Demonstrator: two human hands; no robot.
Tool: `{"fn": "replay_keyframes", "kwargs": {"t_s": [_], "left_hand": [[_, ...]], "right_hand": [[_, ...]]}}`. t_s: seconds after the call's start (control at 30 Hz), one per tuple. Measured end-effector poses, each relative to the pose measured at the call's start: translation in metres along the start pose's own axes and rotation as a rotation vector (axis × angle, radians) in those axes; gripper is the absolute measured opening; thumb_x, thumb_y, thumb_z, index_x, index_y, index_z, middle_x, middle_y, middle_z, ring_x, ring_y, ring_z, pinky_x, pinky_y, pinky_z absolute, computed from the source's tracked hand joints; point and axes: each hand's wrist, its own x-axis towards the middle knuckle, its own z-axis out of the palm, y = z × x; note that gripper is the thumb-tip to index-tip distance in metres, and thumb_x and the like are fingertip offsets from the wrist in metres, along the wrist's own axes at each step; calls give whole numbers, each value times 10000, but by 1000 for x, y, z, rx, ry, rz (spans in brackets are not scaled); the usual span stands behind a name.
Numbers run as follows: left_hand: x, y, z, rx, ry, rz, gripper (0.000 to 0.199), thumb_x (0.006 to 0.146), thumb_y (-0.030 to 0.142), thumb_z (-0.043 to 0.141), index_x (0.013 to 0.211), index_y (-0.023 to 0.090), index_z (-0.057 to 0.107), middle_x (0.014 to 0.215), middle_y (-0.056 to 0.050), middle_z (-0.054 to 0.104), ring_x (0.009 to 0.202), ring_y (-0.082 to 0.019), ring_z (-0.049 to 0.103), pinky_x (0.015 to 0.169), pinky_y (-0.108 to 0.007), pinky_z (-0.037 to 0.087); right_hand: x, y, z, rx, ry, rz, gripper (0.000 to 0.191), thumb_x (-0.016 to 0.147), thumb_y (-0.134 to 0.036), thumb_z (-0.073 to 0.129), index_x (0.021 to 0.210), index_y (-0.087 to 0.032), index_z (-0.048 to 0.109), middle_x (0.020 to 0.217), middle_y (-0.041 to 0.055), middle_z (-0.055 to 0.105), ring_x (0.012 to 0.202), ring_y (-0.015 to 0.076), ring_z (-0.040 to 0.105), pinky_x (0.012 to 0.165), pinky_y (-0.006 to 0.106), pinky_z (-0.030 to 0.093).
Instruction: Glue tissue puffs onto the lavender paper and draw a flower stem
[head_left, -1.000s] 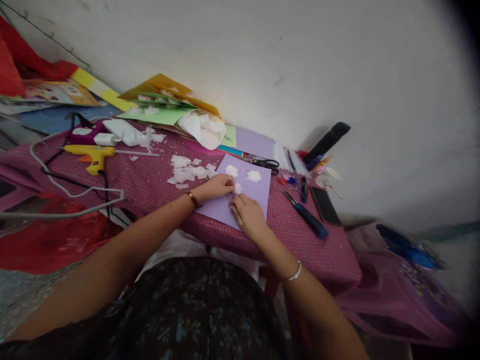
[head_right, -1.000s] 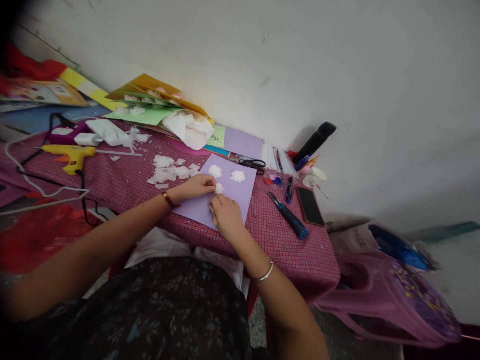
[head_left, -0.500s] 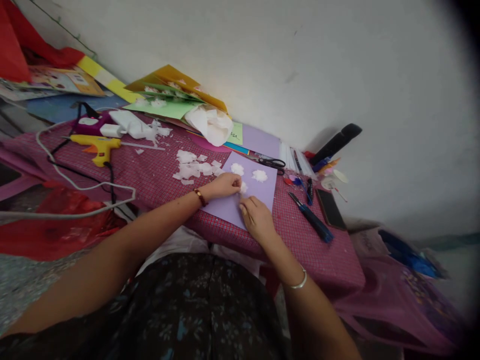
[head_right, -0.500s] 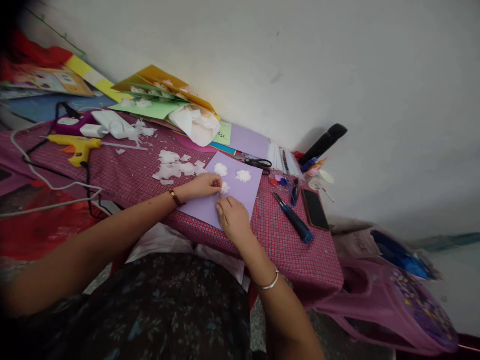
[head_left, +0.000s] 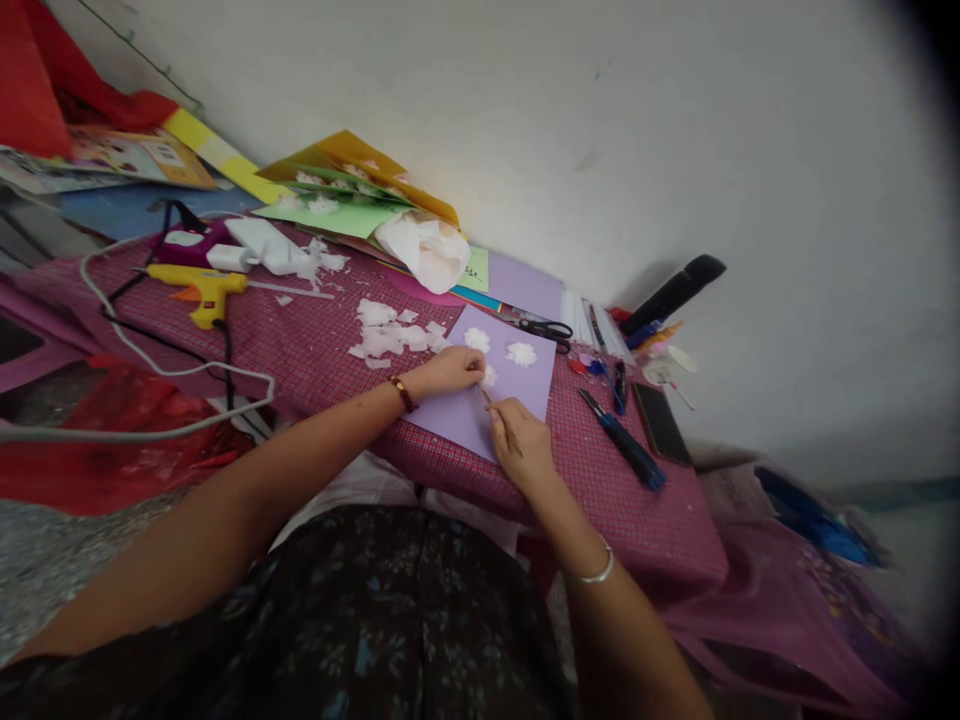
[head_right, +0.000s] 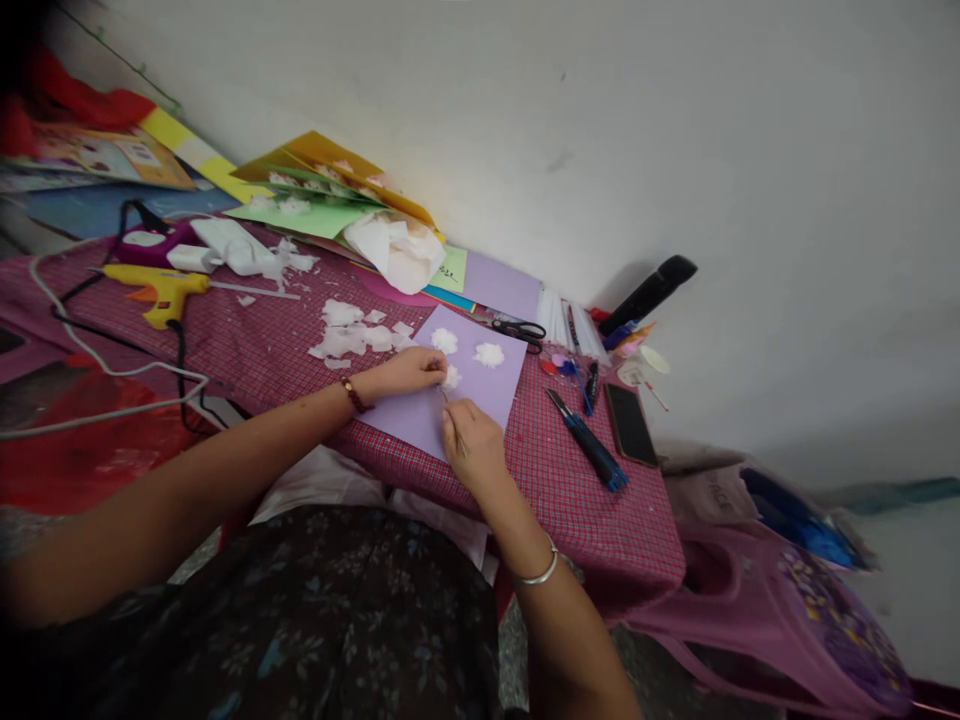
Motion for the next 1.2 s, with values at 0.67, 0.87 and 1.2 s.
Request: {"fn": "replay_keyframes", "kwargs": {"t_s": [0.67,0.87,1.2], "left_hand": [[-2,1,3,34,-13,-15,184,669,86,550,809,140,657,691,-7,653,640,-138,576,624,-242,447],[-2,3,4,62,22,-22,163,694,80,535,778,142,660,689,-11,651,651,-135,566,651,-242,451],[-1,2,2,58,26,-13,166,689,76,524,766,148,652,673,-5,639,637,-131,560,630,-239,444]], "right_hand": [[10,2,4,-70,-154,13,284,1005,-274,380,989,-191,652,892,82,599,764,210,556,674,321,397],[2,2,0,28,-74,39,289,1005,-251,344,956,-183,621,898,82,621,794,196,590,717,308,448],[6,2,0,100,-85,58,251,1001,-248,367,973,-215,615,928,62,630,823,184,606,751,294,475]]}}
